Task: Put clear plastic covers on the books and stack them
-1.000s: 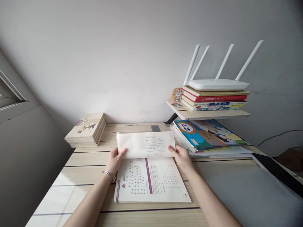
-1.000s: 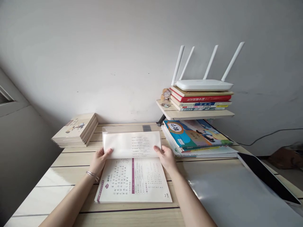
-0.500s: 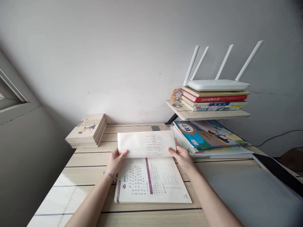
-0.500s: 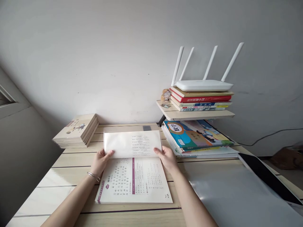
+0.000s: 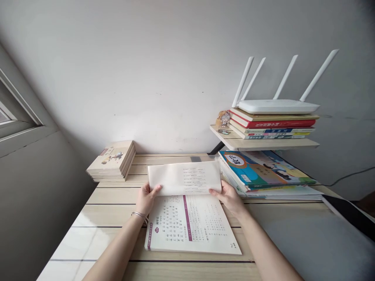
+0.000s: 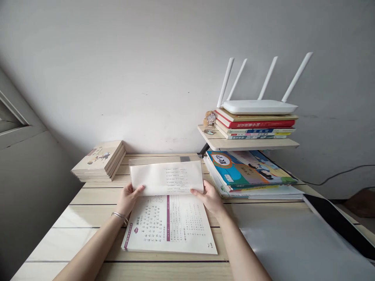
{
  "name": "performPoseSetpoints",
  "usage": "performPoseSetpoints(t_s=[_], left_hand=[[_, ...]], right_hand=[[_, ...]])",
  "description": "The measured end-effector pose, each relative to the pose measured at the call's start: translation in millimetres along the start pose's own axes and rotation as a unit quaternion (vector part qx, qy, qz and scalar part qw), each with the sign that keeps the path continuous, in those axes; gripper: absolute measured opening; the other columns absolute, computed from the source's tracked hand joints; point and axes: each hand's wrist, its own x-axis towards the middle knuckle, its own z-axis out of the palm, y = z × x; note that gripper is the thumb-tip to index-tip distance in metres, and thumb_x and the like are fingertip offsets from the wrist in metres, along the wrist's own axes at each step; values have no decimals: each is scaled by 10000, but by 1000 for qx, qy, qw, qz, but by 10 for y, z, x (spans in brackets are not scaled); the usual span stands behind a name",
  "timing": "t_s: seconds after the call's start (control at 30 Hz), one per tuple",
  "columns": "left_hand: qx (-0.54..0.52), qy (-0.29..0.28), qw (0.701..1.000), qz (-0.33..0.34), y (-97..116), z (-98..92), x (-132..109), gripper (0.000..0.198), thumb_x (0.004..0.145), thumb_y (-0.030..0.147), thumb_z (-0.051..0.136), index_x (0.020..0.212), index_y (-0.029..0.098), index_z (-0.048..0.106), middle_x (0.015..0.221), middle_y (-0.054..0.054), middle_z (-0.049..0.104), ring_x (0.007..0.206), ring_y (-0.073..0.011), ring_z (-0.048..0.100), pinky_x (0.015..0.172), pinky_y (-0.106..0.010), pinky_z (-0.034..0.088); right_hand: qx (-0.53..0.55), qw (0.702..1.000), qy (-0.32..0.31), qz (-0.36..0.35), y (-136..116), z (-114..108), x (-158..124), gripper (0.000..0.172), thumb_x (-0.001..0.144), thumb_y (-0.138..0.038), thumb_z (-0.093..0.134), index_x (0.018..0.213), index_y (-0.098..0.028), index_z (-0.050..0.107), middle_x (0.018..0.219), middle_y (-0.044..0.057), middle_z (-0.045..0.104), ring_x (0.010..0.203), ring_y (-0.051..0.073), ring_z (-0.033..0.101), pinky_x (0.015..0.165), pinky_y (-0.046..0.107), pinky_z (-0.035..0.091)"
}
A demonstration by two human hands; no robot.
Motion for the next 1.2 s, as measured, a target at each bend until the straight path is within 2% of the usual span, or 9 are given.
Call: performPoseSetpoints(t_s=[0.13, 0.3, 0.47, 0.57, 0.73, 0.9, 1.07, 1.13, 1.2], left_hand=[[2, 9, 1000, 7, -5, 2, 11, 420, 622, 437, 716, 889, 120, 643, 904, -99, 703, 822, -229, 637, 707, -302, 506], [-21, -41, 999, 12, 14, -43, -1, 538, 501, 310, 811, 972, 139, 616, 1002, -100, 684, 908, -220, 625, 781, -296, 501], [-4, -31, 999, -11, -22, -27, 23, 380, 540, 371, 781, 800, 131, 642, 849, -92, 712, 784, -214, 646, 703, -299, 510], [2, -24, 1000, 6, -68, -2, 60, 346, 578, 393, 756, 770, 126, 649, 830, -91, 715, 768, -207, 649, 701, -294, 504], [19, -9, 1000, 12, -95, -4, 93, 362, 592, 413, 745, 783, 122, 644, 800, -83, 712, 750, -209, 648, 673, -286, 501], [7, -28, 999, 14, -83, -34, 57, 438, 556, 334, 786, 913, 151, 609, 944, -85, 699, 855, -211, 638, 731, -296, 514], [18, -12, 999, -25, -60, -5, 29, 399, 542, 333, 790, 844, 141, 614, 853, -82, 709, 765, -213, 648, 662, -298, 522], [18, -8, 999, -25, -60, 9, 33, 390, 540, 346, 786, 820, 132, 618, 825, -82, 710, 742, -213, 648, 643, -296, 518], [16, -7, 1000, -14, -73, 16, 47, 387, 540, 360, 780, 804, 124, 624, 820, -84, 711, 739, -213, 648, 651, -296, 514]], right_hand=[[14, 999, 32, 18, 15, 19, 17, 406, 563, -418, 774, 862, -169, 656, 919, 97, 715, 864, 273, 651, 807, 408, 498], [27, 997, 67, 20, 53, 60, 28, 380, 545, -438, 778, 795, -171, 673, 876, 91, 723, 832, 281, 659, 780, 408, 511], [44, 997, 62, 23, 75, 44, 31, 359, 559, -420, 775, 809, -181, 679, 845, 71, 726, 837, 272, 660, 774, 389, 514], [44, 997, 63, 20, 82, 33, 36, 347, 566, -419, 772, 801, -180, 682, 849, 68, 726, 835, 269, 660, 772, 381, 512], [20, 997, 73, 4, 81, 52, 39, 367, 594, -450, 747, 816, -168, 672, 896, 89, 720, 845, 273, 656, 789, 397, 501], [-31, 994, 101, -14, 161, 61, 58, 365, 637, -489, 702, 810, -173, 642, 886, 87, 719, 837, 263, 652, 763, 372, 500], [-96, 986, 135, -23, 206, 51, 67, 386, 646, -532, 671, 774, -170, 635, 828, 80, 719, 775, 253, 648, 712, 349, 495], [-89, 987, 133, -23, 169, 49, 59, 380, 648, -532, 670, 770, -174, 634, 829, 76, 719, 789, 254, 648, 717, 345, 494], [-54, 994, 99, -17, 113, 41, 50, 389, 642, -511, 686, 831, -174, 638, 876, 80, 718, 835, 260, 648, 746, 354, 497]])
